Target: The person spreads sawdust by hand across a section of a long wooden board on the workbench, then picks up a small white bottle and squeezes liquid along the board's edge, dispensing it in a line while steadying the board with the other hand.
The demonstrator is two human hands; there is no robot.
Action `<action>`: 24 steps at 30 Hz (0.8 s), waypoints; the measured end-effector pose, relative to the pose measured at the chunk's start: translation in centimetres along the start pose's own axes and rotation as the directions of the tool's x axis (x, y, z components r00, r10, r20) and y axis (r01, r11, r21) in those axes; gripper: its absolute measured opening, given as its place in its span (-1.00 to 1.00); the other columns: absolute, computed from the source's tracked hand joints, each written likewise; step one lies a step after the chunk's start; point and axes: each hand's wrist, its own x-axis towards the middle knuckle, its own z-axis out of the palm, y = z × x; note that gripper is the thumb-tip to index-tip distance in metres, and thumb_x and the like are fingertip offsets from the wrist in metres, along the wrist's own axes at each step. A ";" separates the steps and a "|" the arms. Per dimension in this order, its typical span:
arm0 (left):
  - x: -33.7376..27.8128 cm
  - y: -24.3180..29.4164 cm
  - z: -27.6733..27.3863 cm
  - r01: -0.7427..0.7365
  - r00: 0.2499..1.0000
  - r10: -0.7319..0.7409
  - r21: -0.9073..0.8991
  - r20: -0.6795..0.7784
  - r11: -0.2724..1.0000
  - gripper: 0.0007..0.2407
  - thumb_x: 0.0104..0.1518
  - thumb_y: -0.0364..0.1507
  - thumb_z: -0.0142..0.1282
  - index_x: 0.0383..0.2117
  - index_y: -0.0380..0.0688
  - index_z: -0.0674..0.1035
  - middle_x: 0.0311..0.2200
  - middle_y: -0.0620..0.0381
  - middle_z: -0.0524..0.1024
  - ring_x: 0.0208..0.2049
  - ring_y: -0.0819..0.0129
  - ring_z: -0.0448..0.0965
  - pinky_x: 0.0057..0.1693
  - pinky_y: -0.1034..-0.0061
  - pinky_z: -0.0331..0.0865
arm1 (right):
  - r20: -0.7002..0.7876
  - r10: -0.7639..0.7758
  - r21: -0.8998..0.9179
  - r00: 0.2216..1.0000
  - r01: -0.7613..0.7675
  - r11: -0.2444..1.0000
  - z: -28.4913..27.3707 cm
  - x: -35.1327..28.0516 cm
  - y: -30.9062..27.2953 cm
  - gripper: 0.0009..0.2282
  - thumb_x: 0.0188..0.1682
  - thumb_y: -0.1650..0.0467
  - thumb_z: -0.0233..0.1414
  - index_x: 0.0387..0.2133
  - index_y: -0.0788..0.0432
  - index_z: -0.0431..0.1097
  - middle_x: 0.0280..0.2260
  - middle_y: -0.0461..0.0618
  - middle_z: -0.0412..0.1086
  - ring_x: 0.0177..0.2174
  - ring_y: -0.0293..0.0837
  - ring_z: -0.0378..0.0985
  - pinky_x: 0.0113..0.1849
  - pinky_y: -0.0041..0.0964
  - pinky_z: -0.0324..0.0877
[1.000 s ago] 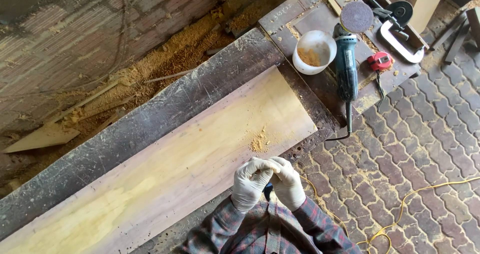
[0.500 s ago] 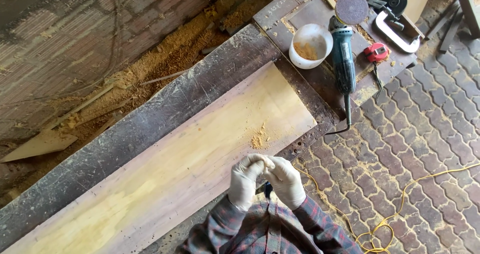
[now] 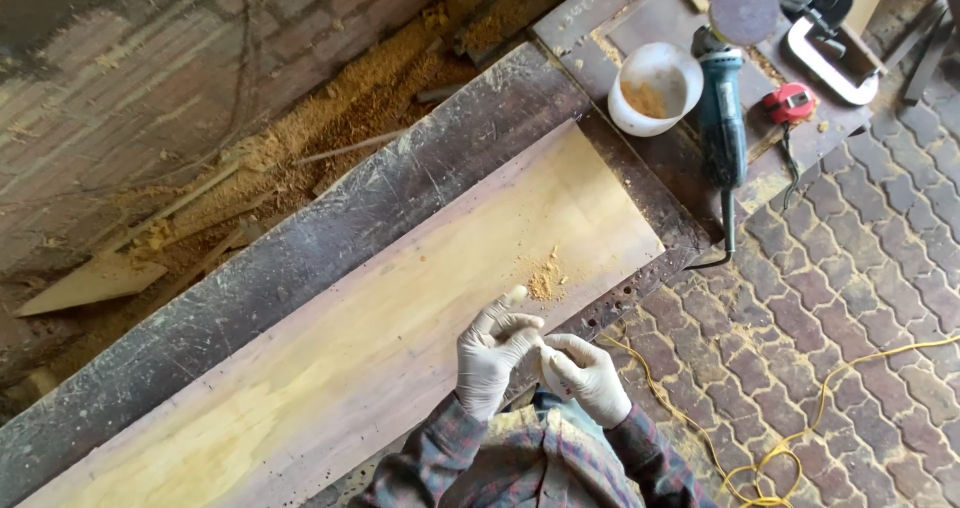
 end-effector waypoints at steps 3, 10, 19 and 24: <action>0.8 1.4 0.8 0.043 0.987 -0.035 0.046 -0.157 0.998 -0.50 0.08 -0.70 0.19 0.22 -0.15 0.45 -0.29 0.06 0.67 -0.33 0.44 0.67 -0.14 0.50 0.65 | 0.132 0.014 0.031 0.991 -0.019 0.999 -0.8 0.2 -1.1 -0.63 -0.02 0.37 0.18 0.00 0.39 0.41 -0.26 -0.05 0.50 -0.32 -0.31 0.49 -0.26 -0.43 0.43; 7.3 0.3 -1.8 -0.438 0.879 0.470 0.533 0.083 0.724 -0.36 0.15 -0.46 0.28 0.38 -0.14 0.22 0.29 -0.14 0.36 0.27 0.14 0.43 0.31 0.23 0.31 | -0.006 -0.057 -0.177 0.998 0.055 0.983 -5.8 4.3 -8.3 -0.59 -0.10 0.37 0.23 0.02 0.27 0.41 -0.17 -0.06 0.53 -0.21 -0.27 0.57 -0.16 -0.34 0.52; 15.0 -2.8 -12.9 0.142 0.969 0.245 0.852 -0.016 -0.505 -0.17 0.04 0.17 -0.08 0.41 -0.01 0.08 0.44 -0.06 -0.05 0.44 -0.04 -0.09 0.42 -0.19 -0.26 | 0.292 -0.753 -0.956 0.590 0.209 -0.207 -11.9 15.3 -19.8 -0.59 -0.21 0.39 0.28 -0.06 0.12 0.39 -0.13 0.05 0.44 -0.14 0.13 0.48 -0.12 0.02 0.39; 15.1 -3.2 -13.7 0.087 0.960 0.278 0.900 0.039 -0.428 -0.15 0.00 0.22 -0.15 0.39 -0.02 0.08 0.42 -0.07 -0.02 0.42 -0.04 -0.07 0.41 -0.17 -0.28 | 0.502 -0.576 -0.797 0.645 0.087 -0.597 -11.6 19.5 -21.4 -0.63 -0.14 0.41 0.13 -0.02 0.15 0.35 -0.10 -0.01 0.29 -0.09 0.00 0.37 -0.10 -0.06 0.34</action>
